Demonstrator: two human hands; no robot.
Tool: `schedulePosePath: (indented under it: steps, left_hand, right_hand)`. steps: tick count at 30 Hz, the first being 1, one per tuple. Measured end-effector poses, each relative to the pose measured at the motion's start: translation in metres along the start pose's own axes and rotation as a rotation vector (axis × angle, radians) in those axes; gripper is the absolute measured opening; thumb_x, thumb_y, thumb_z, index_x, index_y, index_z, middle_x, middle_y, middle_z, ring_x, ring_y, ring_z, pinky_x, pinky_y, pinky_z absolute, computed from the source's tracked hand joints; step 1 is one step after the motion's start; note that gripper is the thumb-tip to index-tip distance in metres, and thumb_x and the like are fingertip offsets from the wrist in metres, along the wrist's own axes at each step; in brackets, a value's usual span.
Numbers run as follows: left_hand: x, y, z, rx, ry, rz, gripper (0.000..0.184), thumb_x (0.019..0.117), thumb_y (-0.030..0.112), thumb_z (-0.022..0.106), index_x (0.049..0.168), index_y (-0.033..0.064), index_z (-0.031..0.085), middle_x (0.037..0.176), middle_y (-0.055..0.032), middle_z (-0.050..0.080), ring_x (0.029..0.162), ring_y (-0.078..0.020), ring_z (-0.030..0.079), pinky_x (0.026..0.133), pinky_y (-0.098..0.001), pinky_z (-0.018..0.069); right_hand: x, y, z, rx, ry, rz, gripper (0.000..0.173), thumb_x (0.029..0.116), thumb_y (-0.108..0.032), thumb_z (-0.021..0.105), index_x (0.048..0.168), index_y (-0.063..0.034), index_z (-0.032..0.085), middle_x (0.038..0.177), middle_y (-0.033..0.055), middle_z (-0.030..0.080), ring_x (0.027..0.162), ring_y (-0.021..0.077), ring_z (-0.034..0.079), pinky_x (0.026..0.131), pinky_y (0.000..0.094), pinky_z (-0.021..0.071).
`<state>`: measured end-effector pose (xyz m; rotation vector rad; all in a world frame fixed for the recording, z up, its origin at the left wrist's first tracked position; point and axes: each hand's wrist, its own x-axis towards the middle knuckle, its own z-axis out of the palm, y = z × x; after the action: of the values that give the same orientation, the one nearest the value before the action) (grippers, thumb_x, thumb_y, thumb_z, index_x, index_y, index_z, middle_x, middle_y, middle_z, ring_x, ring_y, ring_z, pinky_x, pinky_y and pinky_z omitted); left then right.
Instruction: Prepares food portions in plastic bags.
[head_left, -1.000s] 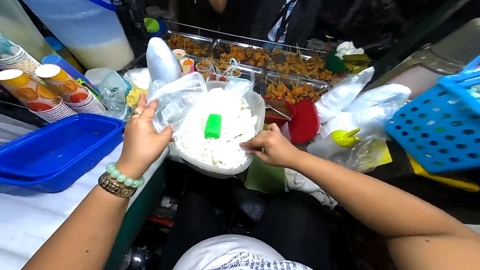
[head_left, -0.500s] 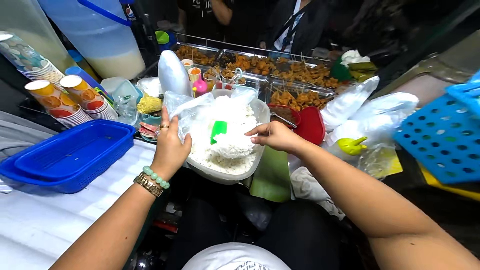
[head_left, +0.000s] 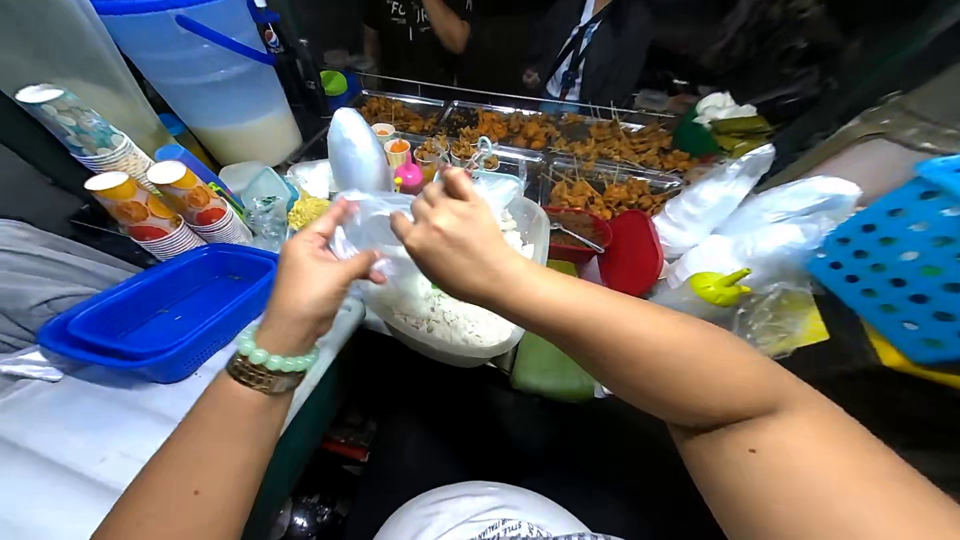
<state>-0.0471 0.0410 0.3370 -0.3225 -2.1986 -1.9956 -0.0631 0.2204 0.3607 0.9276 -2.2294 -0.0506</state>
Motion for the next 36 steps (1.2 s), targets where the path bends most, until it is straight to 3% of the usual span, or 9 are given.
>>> schedulePosePath:
  steps: [2, 5, 8, 10, 14, 17, 22, 27, 36]
  left_hand:
    - [0.009, 0.011, -0.014, -0.124, 0.117, -0.062, 0.064, 0.0851, -0.017, 0.064, 0.144, 0.0011, 0.048, 0.129, -0.0052, 0.062, 0.071, -0.0054, 0.067, 0.062, -0.0210, 0.0593]
    - [0.015, 0.021, -0.029, -0.193, 0.226, -0.055, 0.056, 0.0900, -0.014, 0.059, 0.142, 0.0055, 0.050, 0.125, 0.0004, 0.064, 0.070, -0.0016, 0.066, 0.061, -0.0171, 0.0574]
    - [0.016, 0.028, -0.033, -0.213, 0.275, -0.019, 0.057, 0.0891, -0.016, 0.057, 0.141, 0.0054, 0.049, 0.123, 0.0019, 0.063, 0.074, -0.0011, 0.066, 0.065, -0.0170, 0.0581]
    - [0.017, 0.028, -0.034, -0.202, 0.304, -0.017, 0.058, 0.0870, -0.018, 0.060, 0.140, 0.0044, 0.049, 0.121, 0.0014, 0.063, 0.075, -0.0015, 0.066, 0.065, -0.0173, 0.0587]
    - [0.020, 0.023, -0.037, -0.179, 0.338, -0.033, 0.062, 0.0857, -0.018, 0.061, 0.142, 0.0028, 0.047, 0.122, -0.0019, 0.060, 0.077, -0.0032, 0.066, 0.065, -0.0185, 0.0592]
    - [0.020, 0.023, -0.038, -0.186, 0.345, -0.039, 0.063, 0.0852, -0.018, 0.062, 0.143, 0.0021, 0.046, 0.124, -0.0033, 0.059, 0.077, -0.0035, 0.066, 0.065, -0.0185, 0.0588]
    - [0.021, 0.025, -0.037, -0.205, 0.331, -0.055, 0.063, 0.0855, -0.018, 0.061, 0.143, 0.0019, 0.045, 0.125, -0.0031, 0.059, 0.075, -0.0029, 0.066, 0.065, -0.0181, 0.0586]
    - [0.019, 0.024, -0.033, -0.200, 0.316, -0.068, 0.066, 0.0847, -0.018, 0.062, 0.145, 0.0017, 0.045, 0.127, -0.0050, 0.057, 0.078, -0.0040, 0.066, 0.066, -0.0186, 0.0586]
    - [0.021, 0.022, -0.030, -0.189, 0.299, -0.080, 0.063, 0.0857, -0.018, 0.061, 0.144, 0.0025, 0.046, 0.125, -0.0044, 0.058, 0.078, -0.0040, 0.066, 0.067, -0.0191, 0.0591]
  right_hand:
    - [-0.002, 0.012, -0.013, 0.009, 0.178, 0.042, 0.025, 0.0907, 0.006, 0.062, 0.106, -0.0061, 0.078, 0.078, 0.0127, 0.070, 0.082, 0.0312, 0.068, 0.096, 0.0505, 0.0432]
    - [-0.024, 0.034, -0.013, 0.000, 0.313, 0.248, 0.020, 0.0980, -0.014, 0.066, 0.113, -0.0153, 0.079, 0.080, 0.0096, 0.072, 0.078, 0.0286, 0.066, 0.090, 0.0539, 0.0416]
    - [-0.056, 0.033, 0.029, 0.124, 0.133, 0.389, 0.021, 0.0925, -0.010, 0.067, 0.109, -0.0109, 0.080, 0.081, 0.0140, 0.074, 0.078, 0.0358, 0.070, 0.086, 0.0648, 0.0455]
    - [-0.072, 0.016, 0.059, 0.206, 0.005, 0.414, 0.020, 0.0923, -0.009, 0.069, 0.109, -0.0095, 0.080, 0.079, 0.0143, 0.073, 0.078, 0.0359, 0.070, 0.087, 0.0641, 0.0467]
    - [-0.076, -0.015, 0.079, 0.305, -0.050, 0.404, 0.020, 0.0921, -0.012, 0.071, 0.110, -0.0108, 0.080, 0.079, 0.0109, 0.073, 0.078, 0.0313, 0.070, 0.087, 0.0604, 0.0473]
    - [-0.082, -0.027, 0.083, 0.305, -0.033, 0.326, 0.019, 0.0911, -0.011, 0.071, 0.107, -0.0113, 0.080, 0.072, 0.0089, 0.070, 0.070, 0.0289, 0.068, 0.085, 0.0585, 0.0479]
    - [-0.083, 0.005, 0.070, 0.245, 0.037, 0.246, 0.019, 0.0913, -0.010, 0.071, 0.106, -0.0130, 0.081, 0.074, 0.0094, 0.070, 0.072, 0.0309, 0.068, 0.085, 0.0609, 0.0471]
    - [-0.093, 0.010, 0.088, 0.211, 0.128, 0.200, 0.020, 0.0904, -0.008, 0.069, 0.105, -0.0129, 0.081, 0.070, 0.0064, 0.067, 0.068, 0.0267, 0.064, 0.084, 0.0561, 0.0448]
    - [-0.133, -0.003, 0.076, 0.408, -0.054, 0.281, 0.018, 0.0905, -0.011, 0.071, 0.105, -0.0128, 0.082, 0.077, 0.0056, 0.074, 0.072, 0.0248, 0.069, 0.087, 0.0606, 0.0441]
